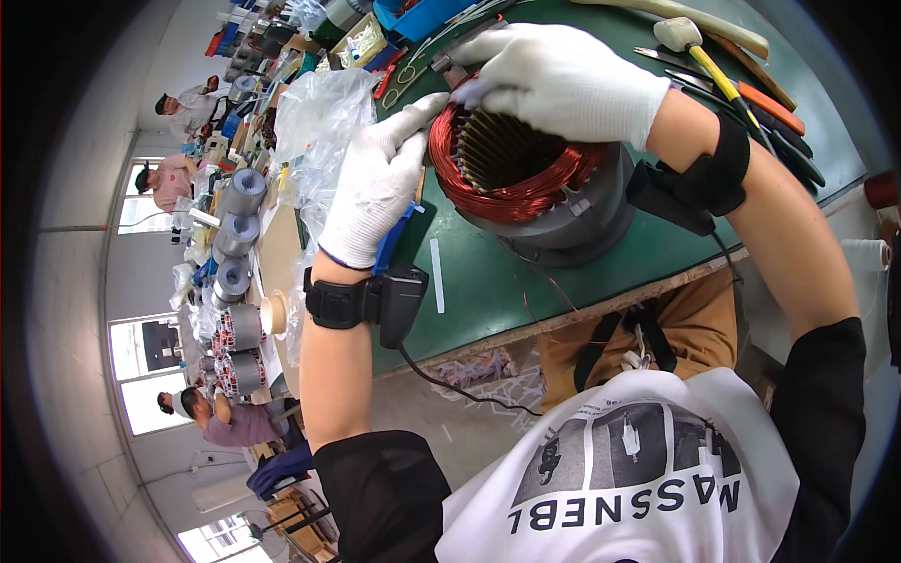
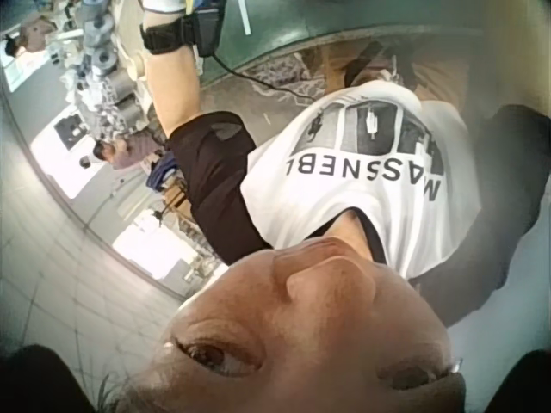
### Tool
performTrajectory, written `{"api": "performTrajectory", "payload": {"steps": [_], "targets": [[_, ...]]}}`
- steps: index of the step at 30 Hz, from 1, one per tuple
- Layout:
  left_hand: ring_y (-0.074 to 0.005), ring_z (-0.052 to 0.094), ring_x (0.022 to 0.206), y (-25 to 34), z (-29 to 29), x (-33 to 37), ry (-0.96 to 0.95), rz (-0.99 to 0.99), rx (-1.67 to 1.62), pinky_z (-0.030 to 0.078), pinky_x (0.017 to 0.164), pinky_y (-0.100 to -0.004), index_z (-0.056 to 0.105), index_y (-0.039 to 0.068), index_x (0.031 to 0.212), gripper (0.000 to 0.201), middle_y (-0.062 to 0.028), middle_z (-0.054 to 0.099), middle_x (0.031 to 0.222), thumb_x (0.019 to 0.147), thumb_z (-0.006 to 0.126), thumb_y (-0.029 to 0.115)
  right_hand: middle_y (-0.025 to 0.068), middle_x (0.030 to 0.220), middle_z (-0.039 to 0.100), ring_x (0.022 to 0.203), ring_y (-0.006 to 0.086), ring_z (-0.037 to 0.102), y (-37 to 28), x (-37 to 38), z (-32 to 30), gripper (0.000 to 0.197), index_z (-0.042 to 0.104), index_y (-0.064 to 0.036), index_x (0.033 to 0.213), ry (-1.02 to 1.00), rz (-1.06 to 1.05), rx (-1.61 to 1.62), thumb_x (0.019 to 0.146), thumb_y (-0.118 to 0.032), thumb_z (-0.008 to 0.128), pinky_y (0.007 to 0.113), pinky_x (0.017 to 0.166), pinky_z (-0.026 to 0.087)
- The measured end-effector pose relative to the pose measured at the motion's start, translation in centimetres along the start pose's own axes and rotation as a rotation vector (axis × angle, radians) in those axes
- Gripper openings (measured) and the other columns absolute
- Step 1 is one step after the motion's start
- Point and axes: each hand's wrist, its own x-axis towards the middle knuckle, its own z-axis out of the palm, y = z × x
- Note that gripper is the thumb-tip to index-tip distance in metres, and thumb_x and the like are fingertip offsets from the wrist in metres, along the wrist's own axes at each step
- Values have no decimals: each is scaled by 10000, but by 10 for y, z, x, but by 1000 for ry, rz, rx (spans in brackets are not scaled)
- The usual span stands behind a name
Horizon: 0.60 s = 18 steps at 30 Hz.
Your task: Inserting insulating sheets into the slots of an electric motor stator using a screwdriver.
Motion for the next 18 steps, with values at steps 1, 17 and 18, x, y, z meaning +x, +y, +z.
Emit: {"api": "performTrajectory", "payload": {"steps": [1, 17, 18], "targets": [[-173, 653, 892, 0, 2, -1, 62, 9, 49, 495, 826, -279, 627, -28, 1147, 322, -155, 697, 985, 869, 475, 33, 88, 1066, 636, 931, 267, 608, -2, 1, 2, 212, 686, 9, 926, -10, -153, -129, 878, -173, 587, 348, 820, 485], [-67, 617, 819, -6, 38, -20, 381, -239, -593, 495, 704, -201, 671, -7, 1112, 252, -58, 682, 976, 917, 513, 21, 43, 1231, 596, 1098, 233, 529, 1, 7, 4, 266, 720, -23, 858, -148, -307, -364, 892, -246, 579, 344, 921, 461], [-67, 617, 819, -7, 36, -21, 382, -240, -589, 495, 704, -201, 671, -7, 1112, 252, -58, 682, 976, 917, 513, 21, 46, 1227, 600, 1098, 235, 531, 1, 7, 5, 263, 721, -23, 865, -152, -296, -355, 891, -243, 580, 346, 925, 458]]}}
